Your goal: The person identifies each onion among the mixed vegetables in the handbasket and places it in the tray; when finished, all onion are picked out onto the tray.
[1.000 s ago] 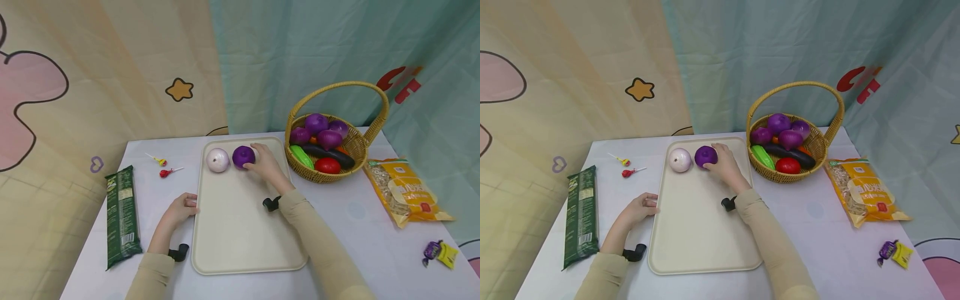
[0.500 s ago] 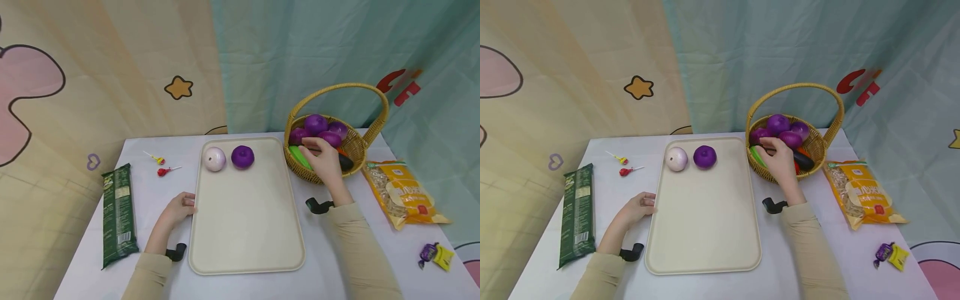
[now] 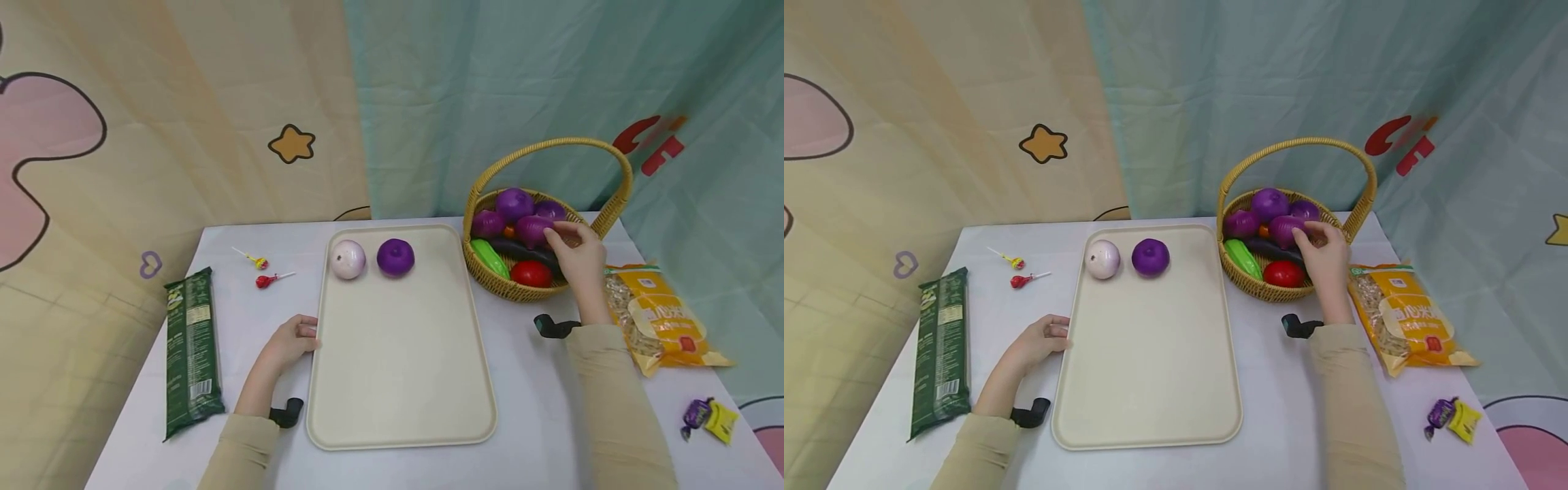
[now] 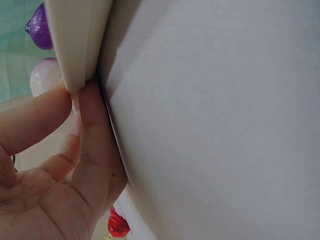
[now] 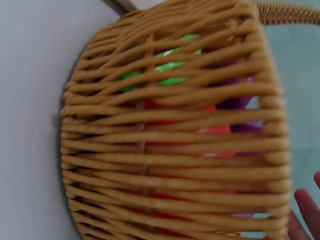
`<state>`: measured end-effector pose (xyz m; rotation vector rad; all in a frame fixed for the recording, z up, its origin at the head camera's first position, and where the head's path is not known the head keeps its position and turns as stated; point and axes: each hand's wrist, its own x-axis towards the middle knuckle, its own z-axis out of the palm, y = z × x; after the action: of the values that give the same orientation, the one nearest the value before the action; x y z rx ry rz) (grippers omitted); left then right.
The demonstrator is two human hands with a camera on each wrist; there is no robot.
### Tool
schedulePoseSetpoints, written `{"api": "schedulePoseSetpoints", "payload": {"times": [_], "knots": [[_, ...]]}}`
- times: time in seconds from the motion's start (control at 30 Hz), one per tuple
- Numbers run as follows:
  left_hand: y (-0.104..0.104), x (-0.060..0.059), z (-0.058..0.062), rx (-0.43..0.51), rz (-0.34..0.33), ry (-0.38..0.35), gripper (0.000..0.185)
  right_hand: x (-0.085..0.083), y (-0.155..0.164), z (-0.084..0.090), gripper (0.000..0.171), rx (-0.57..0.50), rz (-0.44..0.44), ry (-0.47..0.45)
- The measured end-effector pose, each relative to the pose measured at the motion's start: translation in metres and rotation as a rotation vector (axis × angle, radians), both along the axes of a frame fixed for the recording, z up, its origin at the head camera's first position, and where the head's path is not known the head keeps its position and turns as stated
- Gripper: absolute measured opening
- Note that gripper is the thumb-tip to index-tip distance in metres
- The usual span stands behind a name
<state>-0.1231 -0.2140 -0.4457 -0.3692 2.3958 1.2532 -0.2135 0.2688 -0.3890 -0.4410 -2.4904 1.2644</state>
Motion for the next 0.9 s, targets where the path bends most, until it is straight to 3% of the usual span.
{"api": "schedulePoseSetpoints", "payload": {"times": [0.47,0.67,0.9], "knots": [[0.001,0.002,-0.003,-0.002,0.021,-0.021,0.047,-0.024,-0.004,-0.025,0.09,-0.046,0.026,-0.161],[0.001,0.001,-0.002,-0.001,0.017,-0.015,0.047,-0.03,-0.006,-0.027,0.091,0.006,0.023,-0.187],[-0.001,0.0,-0.003,0.0,0.009,-0.006,0.046,-0.031,-0.009,-0.027,0.086,-0.033,-0.027,-0.168]]}}
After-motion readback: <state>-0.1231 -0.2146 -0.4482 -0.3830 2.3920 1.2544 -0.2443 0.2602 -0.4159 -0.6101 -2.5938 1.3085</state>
